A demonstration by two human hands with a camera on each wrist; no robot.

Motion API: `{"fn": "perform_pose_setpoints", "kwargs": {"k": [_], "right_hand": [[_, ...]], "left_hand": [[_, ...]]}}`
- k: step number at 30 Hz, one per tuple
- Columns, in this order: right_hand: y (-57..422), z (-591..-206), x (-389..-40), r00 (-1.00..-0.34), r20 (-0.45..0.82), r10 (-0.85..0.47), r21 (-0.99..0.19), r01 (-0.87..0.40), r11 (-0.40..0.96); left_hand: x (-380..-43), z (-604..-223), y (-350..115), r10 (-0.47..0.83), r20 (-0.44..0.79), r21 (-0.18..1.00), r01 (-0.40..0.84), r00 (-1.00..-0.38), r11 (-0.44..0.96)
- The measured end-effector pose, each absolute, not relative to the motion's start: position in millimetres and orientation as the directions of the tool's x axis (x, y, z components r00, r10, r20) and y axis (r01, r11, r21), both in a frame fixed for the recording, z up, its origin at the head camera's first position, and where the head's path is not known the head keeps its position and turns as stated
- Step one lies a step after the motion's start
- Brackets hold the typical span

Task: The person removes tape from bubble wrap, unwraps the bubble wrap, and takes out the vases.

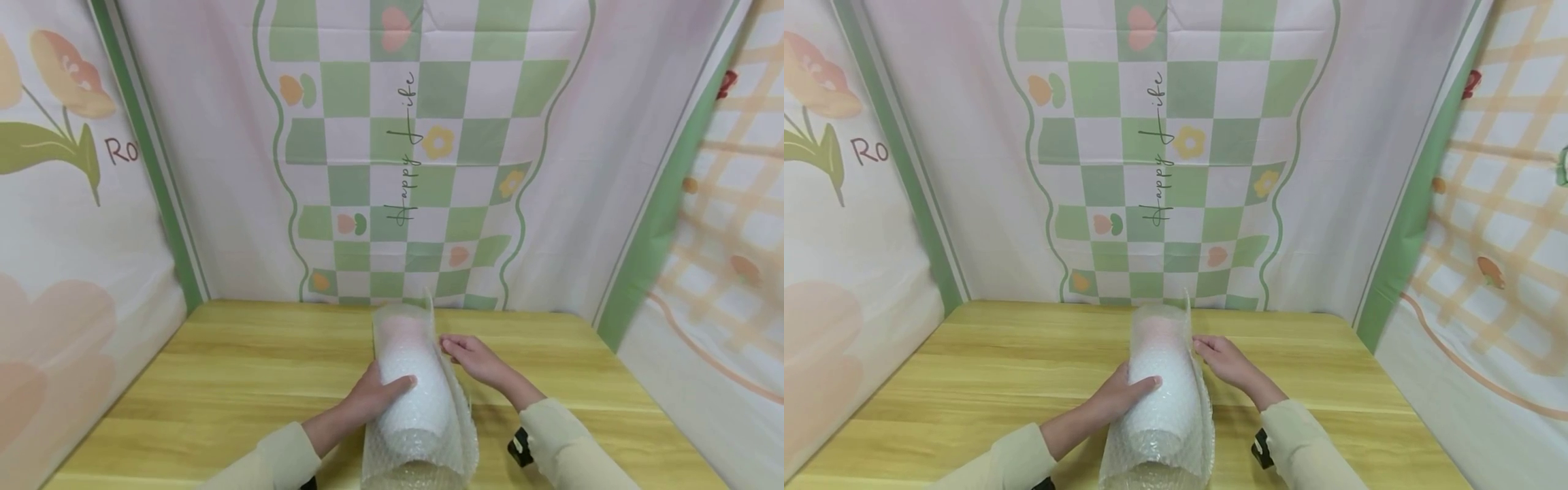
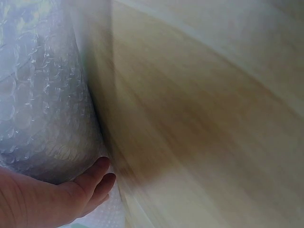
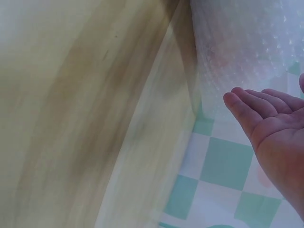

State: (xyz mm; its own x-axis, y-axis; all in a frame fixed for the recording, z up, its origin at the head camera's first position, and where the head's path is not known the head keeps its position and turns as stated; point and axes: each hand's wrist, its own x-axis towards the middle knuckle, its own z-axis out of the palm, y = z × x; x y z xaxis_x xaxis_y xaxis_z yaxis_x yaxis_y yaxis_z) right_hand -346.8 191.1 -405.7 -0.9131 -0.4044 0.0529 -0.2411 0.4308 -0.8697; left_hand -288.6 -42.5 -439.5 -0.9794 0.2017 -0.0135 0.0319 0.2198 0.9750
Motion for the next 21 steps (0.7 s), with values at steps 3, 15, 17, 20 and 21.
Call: {"fn": "perform_pose_setpoints", "kwargs": {"k": [3, 15, 17, 20, 21], "right_hand": [[188.3, -406.0, -351.9, -0.924, 0.061, -0.376, -0.859, -0.241, 0.451], [176.6, -403.2, -368.0, -0.94, 0.076, -0.333, -0.807, -0.254, 0.533], [175.6, -403.7, -369.3, -0.942, 0.073, -0.329, -0.807, -0.249, 0.535], [174.5, -405.6, -371.6, -0.943, 0.071, -0.327, -0.81, -0.245, 0.533], [174.1, -406.3, -372.3, -0.943, 0.071, -0.325, -0.811, -0.244, 0.532]], "left_hand": [[-287.8, -438.6, -42.5, 0.204, -0.015, 0.975, 0.031, -0.979, 0.22], [-287.9, -437.9, -44.2, 0.221, -0.024, 0.978, 0.024, -0.975, 0.209], [-288.1, -438.2, -44.4, 0.219, -0.027, 0.977, 0.02, -0.975, 0.211], [-288.2, -437.8, -44.1, 0.217, -0.03, 0.976, 0.017, -0.976, 0.215], [-288.2, -437.7, -44.0, 0.216, -0.033, 0.976, 0.015, -0.976, 0.217]]}}
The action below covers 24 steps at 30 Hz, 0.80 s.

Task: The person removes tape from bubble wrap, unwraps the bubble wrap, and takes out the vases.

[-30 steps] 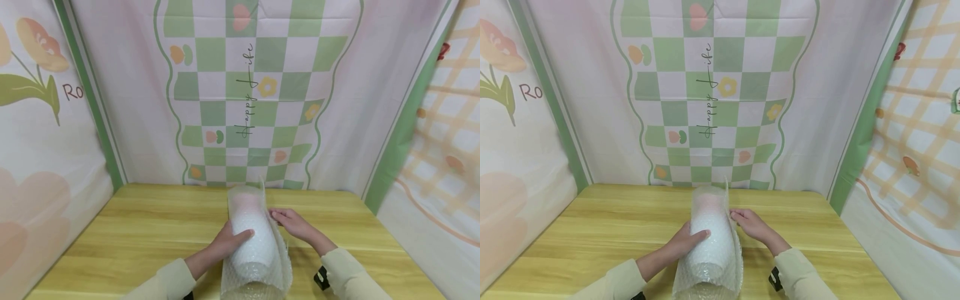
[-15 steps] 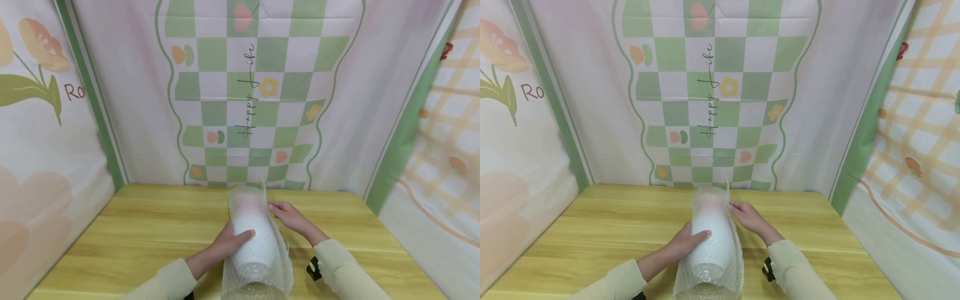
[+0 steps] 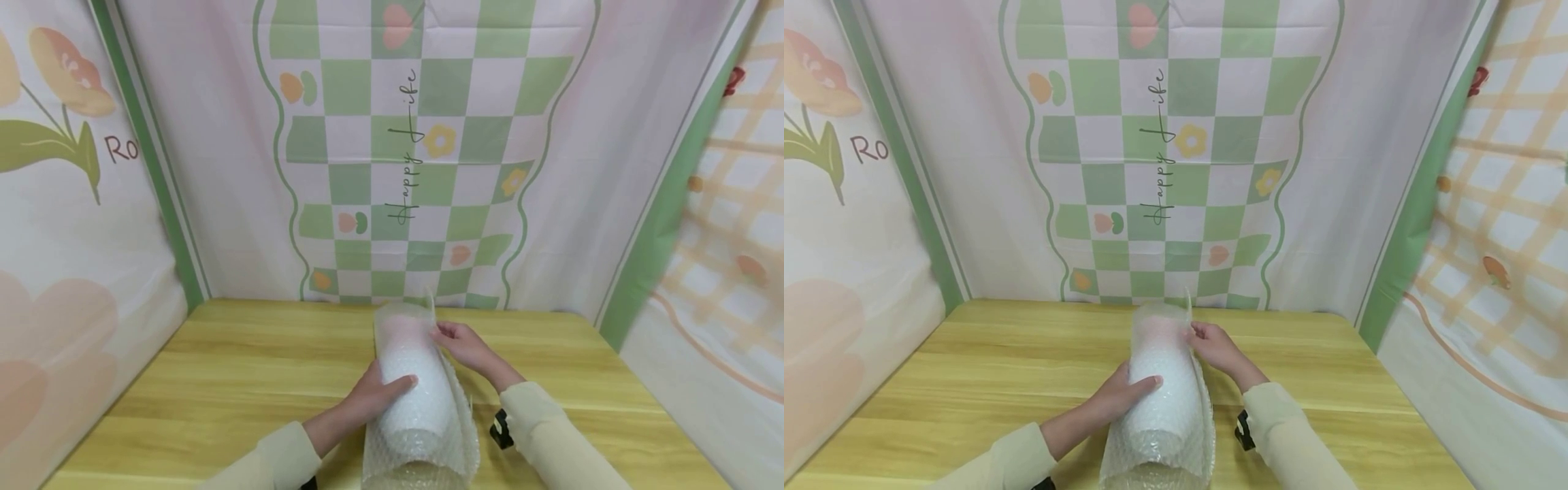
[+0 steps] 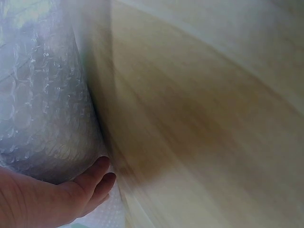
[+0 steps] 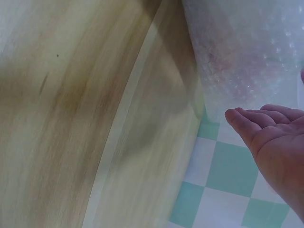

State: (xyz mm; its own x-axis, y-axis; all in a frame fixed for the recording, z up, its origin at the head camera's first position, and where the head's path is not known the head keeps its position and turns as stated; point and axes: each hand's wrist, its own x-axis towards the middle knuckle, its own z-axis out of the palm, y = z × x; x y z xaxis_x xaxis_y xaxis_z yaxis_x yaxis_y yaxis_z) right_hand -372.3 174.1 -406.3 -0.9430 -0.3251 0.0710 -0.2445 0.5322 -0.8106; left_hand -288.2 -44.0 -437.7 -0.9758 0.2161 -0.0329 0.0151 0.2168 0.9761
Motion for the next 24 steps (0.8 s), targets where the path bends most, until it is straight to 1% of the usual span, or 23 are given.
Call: {"fn": "perform_pose_setpoints", "kwargs": {"k": [7, 13, 18, 24], "right_hand": [[170.5, -409.6, -374.5, -0.939, 0.072, -0.335, -0.819, -0.247, 0.517], [169.0, -410.4, -375.6, -0.945, 0.054, -0.322, -0.814, -0.228, 0.534], [170.0, -411.2, -376.9, -0.943, 0.057, -0.327, -0.801, -0.238, 0.549], [172.0, -410.7, -378.1, -0.942, 0.05, -0.333, -0.815, -0.231, 0.531]], "left_hand": [[-288.2, -436.9, -43.4, 0.224, -0.037, 0.978, 0.01, -0.974, 0.207], [-287.8, -436.7, -43.5, 0.204, -0.042, 0.974, 0.006, -0.978, 0.228], [-287.0, -436.6, -43.3, 0.189, -0.05, 0.972, -0.004, -0.981, 0.236], [-287.5, -437.7, -42.8, 0.182, -0.041, 0.971, 0.003, -0.982, 0.238]]}}
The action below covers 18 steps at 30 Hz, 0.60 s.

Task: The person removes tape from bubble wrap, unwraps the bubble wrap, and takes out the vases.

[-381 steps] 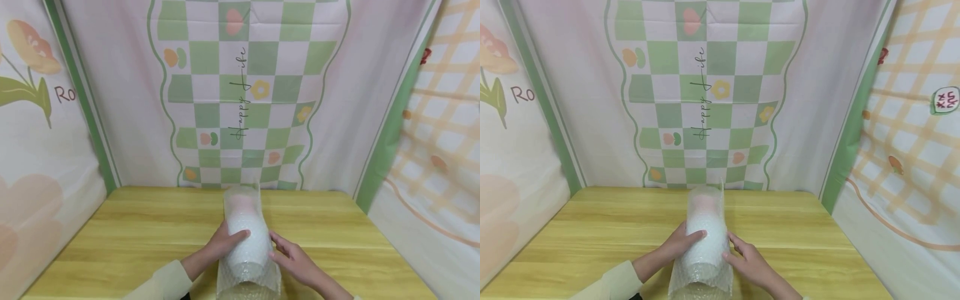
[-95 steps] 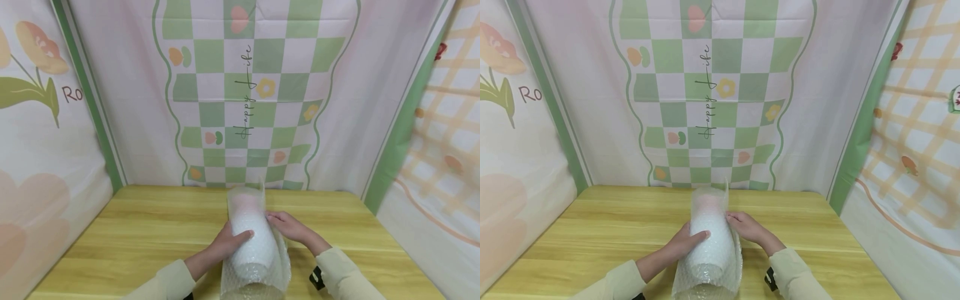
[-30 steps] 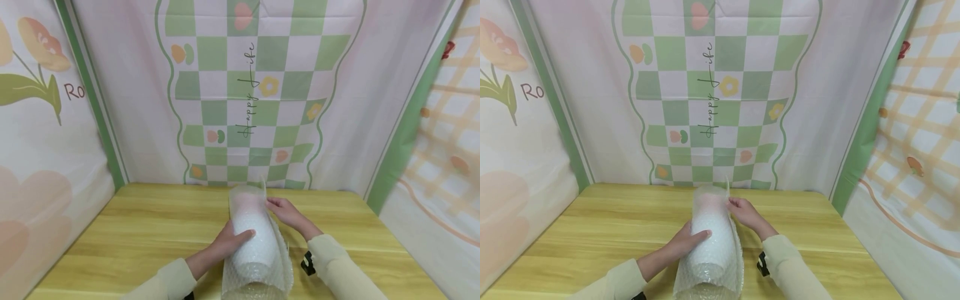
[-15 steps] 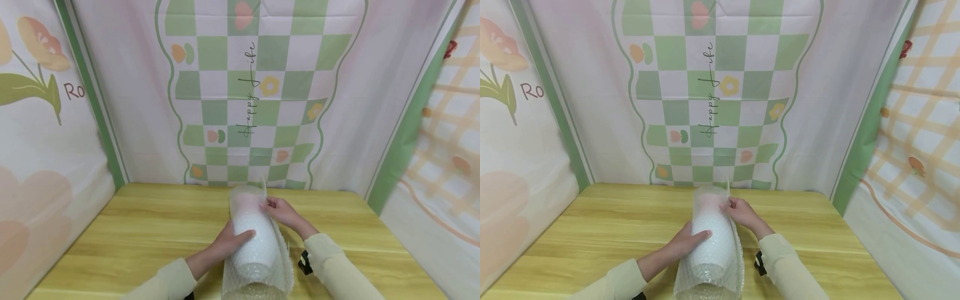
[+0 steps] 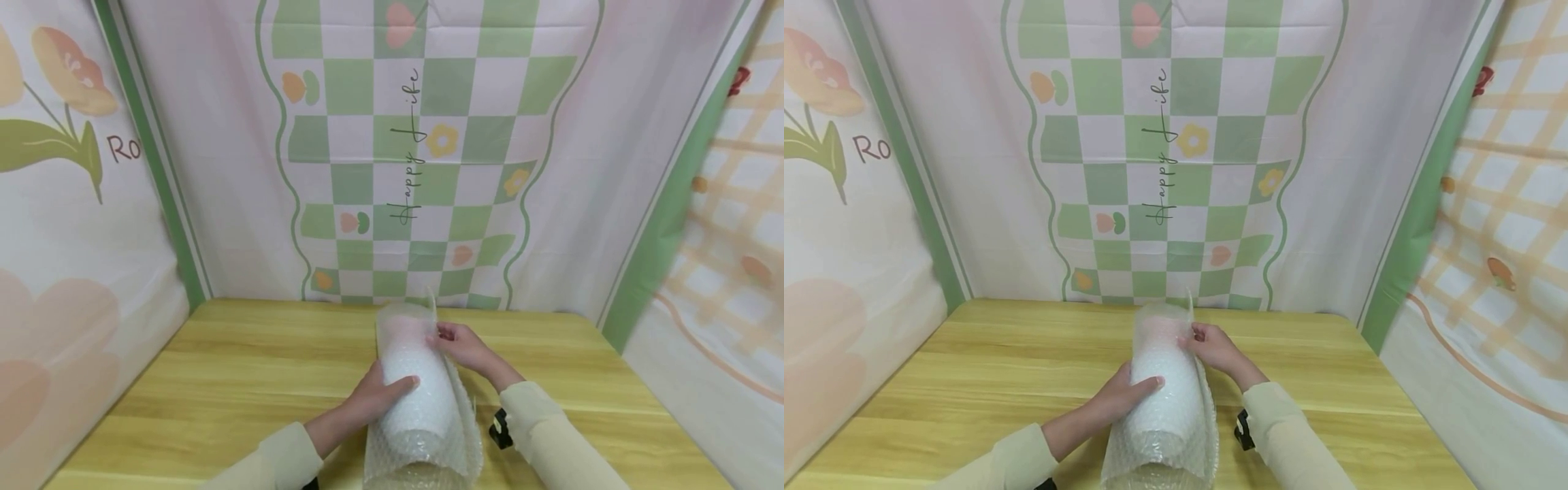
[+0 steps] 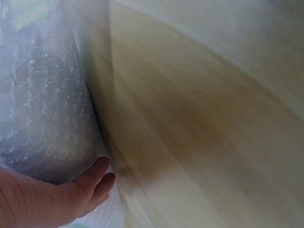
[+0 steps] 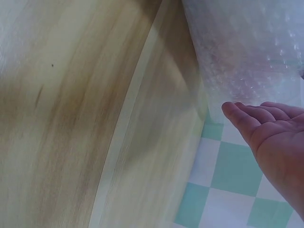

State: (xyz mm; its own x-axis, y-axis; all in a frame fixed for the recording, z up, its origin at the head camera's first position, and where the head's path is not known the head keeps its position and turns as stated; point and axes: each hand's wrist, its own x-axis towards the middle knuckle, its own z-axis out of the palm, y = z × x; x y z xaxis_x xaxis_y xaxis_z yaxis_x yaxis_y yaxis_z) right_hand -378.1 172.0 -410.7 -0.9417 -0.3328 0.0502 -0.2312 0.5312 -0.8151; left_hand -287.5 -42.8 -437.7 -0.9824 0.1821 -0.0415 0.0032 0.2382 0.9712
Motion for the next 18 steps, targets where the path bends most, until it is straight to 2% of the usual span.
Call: {"fn": "perform_pose_setpoints", "kwargs": {"k": [18], "right_hand": [[178.7, -409.5, -379.0, -0.925, 0.053, -0.376, -0.823, -0.254, 0.508]], "left_hand": [[-289.2, -439.3, -43.7, 0.199, -0.039, 0.975, 0.006, -0.979, 0.222]]}}
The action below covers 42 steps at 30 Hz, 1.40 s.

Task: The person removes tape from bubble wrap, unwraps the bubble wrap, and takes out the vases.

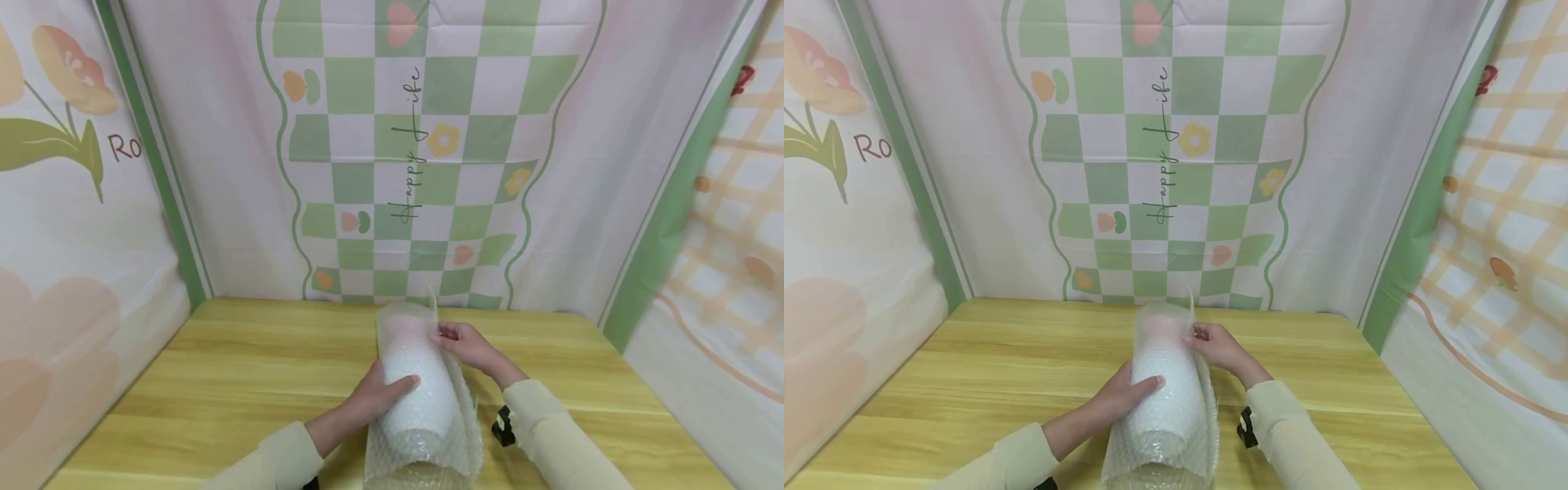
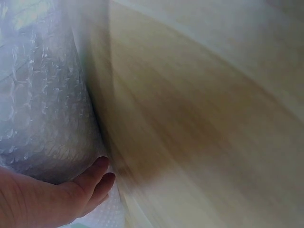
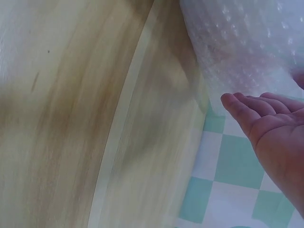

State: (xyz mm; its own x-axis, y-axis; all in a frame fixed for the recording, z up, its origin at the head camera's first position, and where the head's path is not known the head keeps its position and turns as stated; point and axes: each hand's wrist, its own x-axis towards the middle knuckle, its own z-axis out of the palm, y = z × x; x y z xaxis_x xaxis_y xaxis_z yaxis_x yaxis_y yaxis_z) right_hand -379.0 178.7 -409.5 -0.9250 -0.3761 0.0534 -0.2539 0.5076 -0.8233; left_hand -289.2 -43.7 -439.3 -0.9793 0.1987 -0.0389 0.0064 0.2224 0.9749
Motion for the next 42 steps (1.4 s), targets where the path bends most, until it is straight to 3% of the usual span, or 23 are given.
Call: {"fn": "perform_pose_setpoints", "kwargs": {"k": [19, 34, 42], "right_hand": [[176.9, -407.8, -382.8, -0.901, 0.085, -0.426, -0.781, -0.326, 0.532], [172.6, -407.7, -383.5, -0.918, 0.088, -0.387, -0.681, -0.339, 0.649], [172.7, -411.9, -383.4, -0.901, 0.151, -0.406, -0.607, -0.409, 0.682]], "left_hand": [[-291.2, -441.5, -43.1, 0.201, -0.011, 0.975, 0.034, -0.979, 0.219], [-291.0, -441.5, -43.8, 0.202, -0.02, 0.973, 0.027, -0.979, 0.227], [-290.9, -440.8, -43.0, 0.189, -0.018, 0.971, 0.028, -0.982, 0.238]]}}
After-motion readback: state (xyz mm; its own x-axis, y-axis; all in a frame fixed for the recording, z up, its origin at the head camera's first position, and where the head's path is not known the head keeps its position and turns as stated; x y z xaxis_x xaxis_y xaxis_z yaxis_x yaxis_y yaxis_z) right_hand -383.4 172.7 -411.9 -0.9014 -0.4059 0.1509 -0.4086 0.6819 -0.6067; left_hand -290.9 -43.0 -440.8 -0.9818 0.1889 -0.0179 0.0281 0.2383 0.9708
